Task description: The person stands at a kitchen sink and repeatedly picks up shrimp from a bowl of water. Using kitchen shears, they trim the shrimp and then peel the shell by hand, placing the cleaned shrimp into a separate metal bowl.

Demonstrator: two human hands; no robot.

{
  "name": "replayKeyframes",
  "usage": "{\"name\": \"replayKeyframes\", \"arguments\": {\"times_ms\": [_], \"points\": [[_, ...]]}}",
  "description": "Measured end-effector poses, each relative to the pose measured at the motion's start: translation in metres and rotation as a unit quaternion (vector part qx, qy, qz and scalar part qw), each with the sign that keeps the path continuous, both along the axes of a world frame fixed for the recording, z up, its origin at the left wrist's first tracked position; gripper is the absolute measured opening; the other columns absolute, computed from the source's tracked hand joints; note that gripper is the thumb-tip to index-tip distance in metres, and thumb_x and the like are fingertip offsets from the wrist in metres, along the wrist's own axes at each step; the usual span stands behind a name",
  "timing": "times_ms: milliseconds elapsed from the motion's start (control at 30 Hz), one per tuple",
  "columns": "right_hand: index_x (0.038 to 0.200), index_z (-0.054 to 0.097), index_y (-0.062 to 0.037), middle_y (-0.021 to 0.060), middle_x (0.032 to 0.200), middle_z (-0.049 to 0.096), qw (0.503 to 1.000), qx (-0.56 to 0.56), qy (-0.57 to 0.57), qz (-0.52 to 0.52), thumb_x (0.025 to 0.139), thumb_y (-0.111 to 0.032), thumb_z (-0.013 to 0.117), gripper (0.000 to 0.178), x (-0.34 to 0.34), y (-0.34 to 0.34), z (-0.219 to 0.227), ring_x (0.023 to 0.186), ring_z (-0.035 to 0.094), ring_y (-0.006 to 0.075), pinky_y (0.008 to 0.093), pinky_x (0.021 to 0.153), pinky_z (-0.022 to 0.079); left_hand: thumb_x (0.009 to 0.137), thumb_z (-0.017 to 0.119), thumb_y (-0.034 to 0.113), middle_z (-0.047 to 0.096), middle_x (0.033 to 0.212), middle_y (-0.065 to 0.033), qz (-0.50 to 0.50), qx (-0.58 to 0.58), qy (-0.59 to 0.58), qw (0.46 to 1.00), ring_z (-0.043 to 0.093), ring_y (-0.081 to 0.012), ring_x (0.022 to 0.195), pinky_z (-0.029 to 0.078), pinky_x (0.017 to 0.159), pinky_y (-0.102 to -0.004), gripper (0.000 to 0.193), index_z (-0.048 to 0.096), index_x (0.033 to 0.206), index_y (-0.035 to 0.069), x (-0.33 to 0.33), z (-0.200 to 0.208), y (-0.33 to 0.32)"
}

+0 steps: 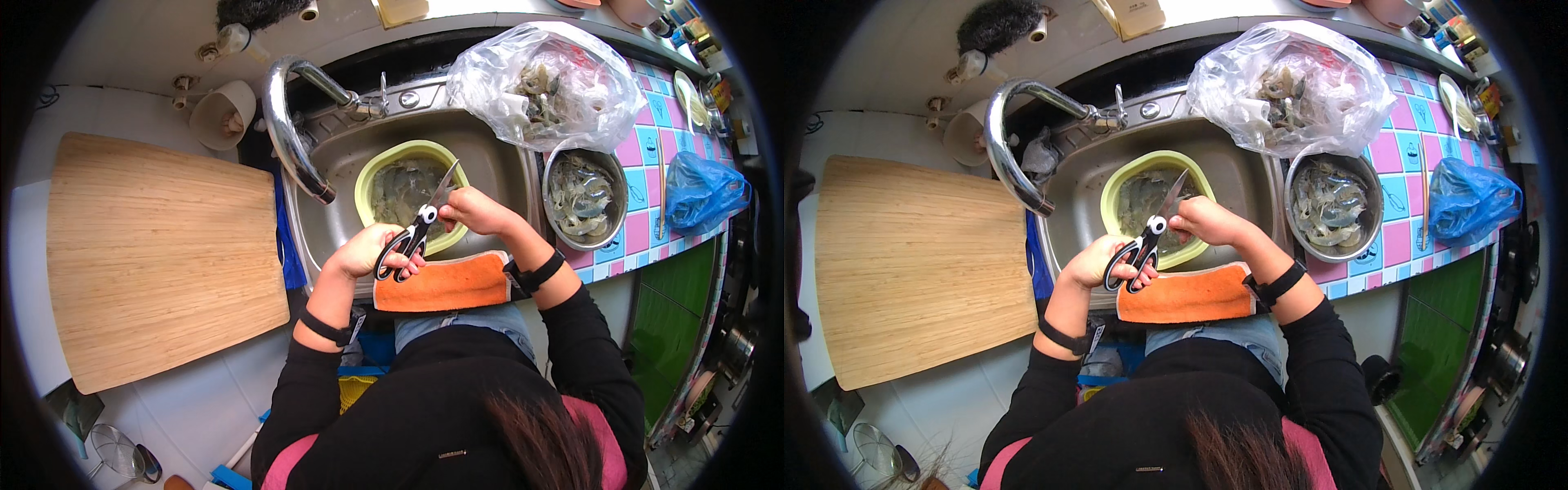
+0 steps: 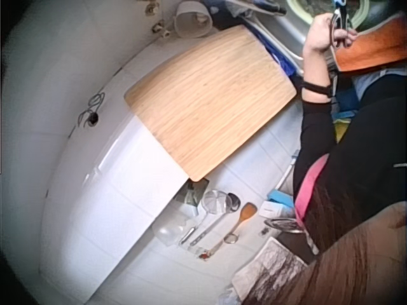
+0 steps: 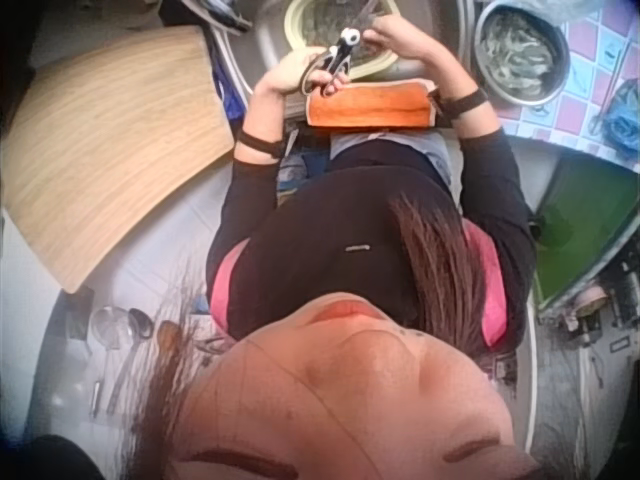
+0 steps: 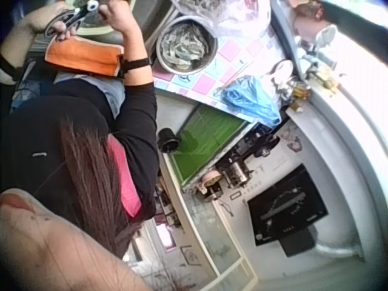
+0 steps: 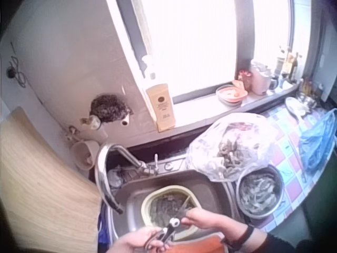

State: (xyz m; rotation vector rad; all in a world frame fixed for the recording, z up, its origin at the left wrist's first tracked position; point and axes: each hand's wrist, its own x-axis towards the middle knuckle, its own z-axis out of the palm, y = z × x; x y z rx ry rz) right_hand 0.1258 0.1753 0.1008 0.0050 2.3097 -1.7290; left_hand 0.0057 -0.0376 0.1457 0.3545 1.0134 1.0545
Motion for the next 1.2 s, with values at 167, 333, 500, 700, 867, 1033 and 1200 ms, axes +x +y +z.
{"name": "replayKeyframes", "arguments": {"times_ms": [167,333,500,700,867,1033,1200], "points": [[0.093,0.053,-0.0021,0.0067,0.083,0.061,0.927,-0.340,-0.076,-0.140,0.094,-0.016,0.042,0.018,0.008,-0.008,-0.022,0.076,0.059,0.0138,0.0272,0.070,0.047,0.067,0.073,0.015,0.064,0.082,-0.0112,0.083,-0.053,0.095,0.991,0.062,-0.0145,0.070,0.050,0.065,-0.0232,0.039,0.056,0.095,-0.006,-0.002,-0.020,-0.010],[0.095,0.050,-0.0019,0.0081,0.085,0.061,0.915,-0.321,-0.137,-0.204,0.093,-0.013,0.042,0.014,0.003,-0.014,-0.047,0.077,0.059,0.0144,0.0264,0.072,0.049,0.071,0.067,0.007,0.061,0.079,-0.0184,-0.057,-0.155,0.685,0.709,0.062,-0.0310,0.072,0.048,0.062,-0.0391,0.021,0.053,0.082,-0.004,0.003,-0.065,-0.022],[0.093,0.052,-0.0011,0.0056,0.080,0.059,0.891,-0.297,-0.235,-0.252,0.093,-0.010,0.042,0.014,-0.008,-0.025,-0.053,0.071,0.057,0.0117,0.0242,0.069,0.049,0.070,0.065,0.011,0.059,0.082,-0.0182,-0.088,-0.144,0.711,0.682,0.058,-0.0345,0.081,0.047,0.070,-0.0433,0.019,0.055,0.082,0.000,0.003,-0.094,-0.022],[0.093,0.054,-0.0014,0.0030,0.078,0.057,0.898,-0.329,-0.187,-0.224,0.094,-0.014,0.041,0.018,-0.005,-0.036,-0.024,0.063,0.051,0.0088,0.0224,0.063,0.045,0.078,0.061,0.011,0.061,0.084,-0.0123,0.100,-0.049,0.666,0.737,0.058,-0.0274,0.076,0.047,0.067,-0.0350,0.019,0.061,0.093,-0.001,0.011,-0.076,0.003],[0.086,0.054,-0.0030,0.0005,0.069,0.054,0.909,-0.338,-0.153,-0.187,0.096,-0.021,0.038,0.026,-0.004,-0.042,-0.002,0.061,0.049,0.0071,0.0207,0.058,0.041,0.085,0.057,0.010,0.060,0.076,-0.0041,0.294,-0.017,0.154,0.943,0.051,-0.0058,0.062,0.042,0.056,-0.0172,0.016,0.060,0.093,-0.003,0.013,-0.042,0.027],[0.080,0.053,-0.0042,-0.0013,0.063,0.050,0.917,-0.331,-0.128,-0.180,0.096,-0.026,0.038,0.031,-0.002,-0.047,0.010,0.055,0.045,0.0061,0.0203,0.052,0.037,0.083,0.057,0.006,0.060,0.071,-0.0065,0.310,0.009,0.075,0.948,0.050,-0.0062,0.055,0.040,0.049,-0.0155,0.011,0.059,0.089,-0.003,0.015,-0.021,0.032],[0.077,0.053,-0.0037,-0.0008,0.060,0.048,0.894,-0.388,-0.136,-0.180,0.096,-0.024,0.039,0.031,0.002,-0.048,0.014,0.051,0.041,0.0060,0.0195,0.048,0.033,0.080,0.054,-0.001,0.060,0.070,-0.0076,0.310,0.005,0.095,0.946,0.049,-0.0061,0.054,0.039,0.047,-0.0151,0.010,0.058,0.088,-0.003,0.019,-0.011,0.033]]}}
